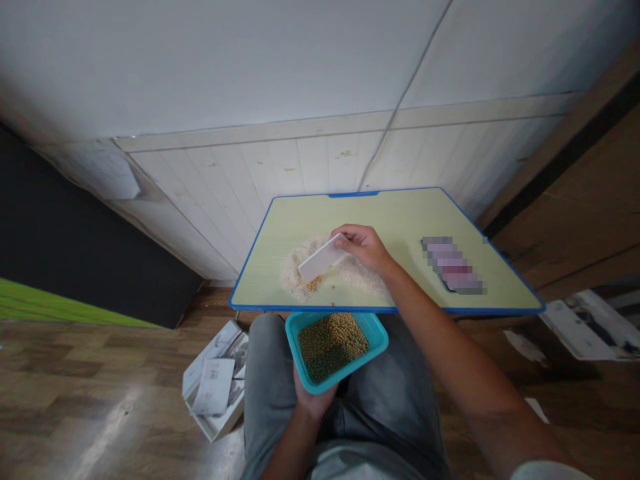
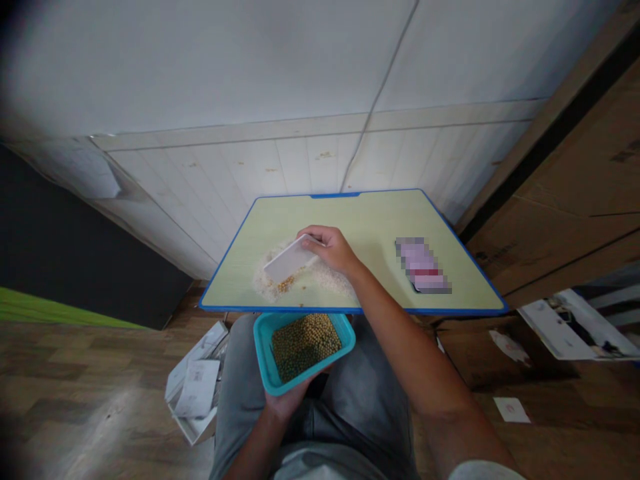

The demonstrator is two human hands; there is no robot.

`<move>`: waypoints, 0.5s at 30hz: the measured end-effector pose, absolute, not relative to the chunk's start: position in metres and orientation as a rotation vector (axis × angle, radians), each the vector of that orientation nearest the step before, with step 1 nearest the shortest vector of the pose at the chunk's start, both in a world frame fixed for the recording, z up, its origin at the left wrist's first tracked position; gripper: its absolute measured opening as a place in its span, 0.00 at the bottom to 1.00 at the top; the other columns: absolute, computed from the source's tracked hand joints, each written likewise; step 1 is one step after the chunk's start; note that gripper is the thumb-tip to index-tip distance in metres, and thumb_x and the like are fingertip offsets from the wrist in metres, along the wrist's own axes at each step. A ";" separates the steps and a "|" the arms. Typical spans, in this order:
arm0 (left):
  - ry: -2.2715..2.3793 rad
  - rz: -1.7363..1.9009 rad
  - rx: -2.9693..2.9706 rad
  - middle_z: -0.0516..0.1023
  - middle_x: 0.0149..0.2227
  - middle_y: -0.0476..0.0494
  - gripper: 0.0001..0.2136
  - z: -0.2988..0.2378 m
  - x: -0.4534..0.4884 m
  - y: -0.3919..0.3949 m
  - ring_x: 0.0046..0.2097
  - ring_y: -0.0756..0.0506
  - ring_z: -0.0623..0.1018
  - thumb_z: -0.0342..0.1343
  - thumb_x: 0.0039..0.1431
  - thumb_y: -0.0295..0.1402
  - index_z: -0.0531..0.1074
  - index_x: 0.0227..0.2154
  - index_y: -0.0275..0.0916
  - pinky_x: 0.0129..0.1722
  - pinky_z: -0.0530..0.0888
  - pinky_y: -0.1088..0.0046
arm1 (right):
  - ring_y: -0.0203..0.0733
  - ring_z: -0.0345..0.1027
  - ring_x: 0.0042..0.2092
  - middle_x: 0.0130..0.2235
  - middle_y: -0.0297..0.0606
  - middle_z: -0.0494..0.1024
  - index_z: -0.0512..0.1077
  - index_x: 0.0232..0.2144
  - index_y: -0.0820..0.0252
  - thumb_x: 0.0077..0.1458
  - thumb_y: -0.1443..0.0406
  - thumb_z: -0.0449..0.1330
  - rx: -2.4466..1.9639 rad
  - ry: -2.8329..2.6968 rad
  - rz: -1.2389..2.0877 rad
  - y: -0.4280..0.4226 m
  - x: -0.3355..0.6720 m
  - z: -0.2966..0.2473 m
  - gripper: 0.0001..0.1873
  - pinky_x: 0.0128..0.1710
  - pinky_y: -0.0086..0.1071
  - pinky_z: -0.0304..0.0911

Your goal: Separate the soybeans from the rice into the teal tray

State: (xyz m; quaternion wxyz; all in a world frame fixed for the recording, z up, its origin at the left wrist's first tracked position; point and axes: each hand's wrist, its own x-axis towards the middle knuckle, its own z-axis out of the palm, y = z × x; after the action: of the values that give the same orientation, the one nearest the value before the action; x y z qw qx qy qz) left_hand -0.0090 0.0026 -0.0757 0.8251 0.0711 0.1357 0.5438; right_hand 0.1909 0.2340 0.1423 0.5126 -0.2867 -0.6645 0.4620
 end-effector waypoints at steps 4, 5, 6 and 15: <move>0.245 1.137 0.159 0.79 0.71 0.58 0.32 -0.073 -0.010 0.002 0.80 0.40 0.65 0.31 0.82 0.45 0.82 0.64 0.55 0.84 0.41 0.48 | 0.42 0.74 0.38 0.36 0.37 0.84 0.84 0.34 0.54 0.51 0.45 0.77 -0.695 -1.592 1.133 0.234 0.192 0.142 0.21 0.42 0.37 0.70; 0.234 1.136 0.159 0.79 0.71 0.58 0.32 -0.073 -0.010 0.001 0.81 0.40 0.64 0.31 0.82 0.45 0.82 0.63 0.55 0.84 0.41 0.48 | 0.42 0.74 0.38 0.35 0.36 0.84 0.84 0.34 0.54 0.52 0.45 0.77 -0.695 -1.582 1.129 0.235 0.193 0.142 0.22 0.42 0.37 0.70; 0.225 1.135 0.159 0.78 0.71 0.58 0.32 -0.074 -0.011 0.001 0.81 0.40 0.63 0.31 0.82 0.46 0.83 0.63 0.56 0.84 0.40 0.47 | 0.42 0.74 0.38 0.35 0.36 0.84 0.84 0.35 0.55 0.52 0.45 0.77 -0.694 -1.573 1.124 0.235 0.194 0.142 0.22 0.41 0.37 0.70; 0.296 1.125 0.122 0.74 0.74 0.58 0.27 -0.083 -0.013 0.002 0.84 0.39 0.52 0.38 0.80 0.48 0.81 0.65 0.60 0.82 0.38 0.42 | 0.41 0.73 0.37 0.35 0.36 0.84 0.83 0.35 0.55 0.51 0.48 0.76 -0.726 -1.599 1.154 0.231 0.194 0.144 0.19 0.39 0.36 0.69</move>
State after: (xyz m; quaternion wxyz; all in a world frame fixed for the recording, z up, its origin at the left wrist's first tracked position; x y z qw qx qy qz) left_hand -0.0125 0.0017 -0.0827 0.8339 0.0578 0.1398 0.5308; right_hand 0.1944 0.2312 0.1443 0.4972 -0.2998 -0.6603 0.4764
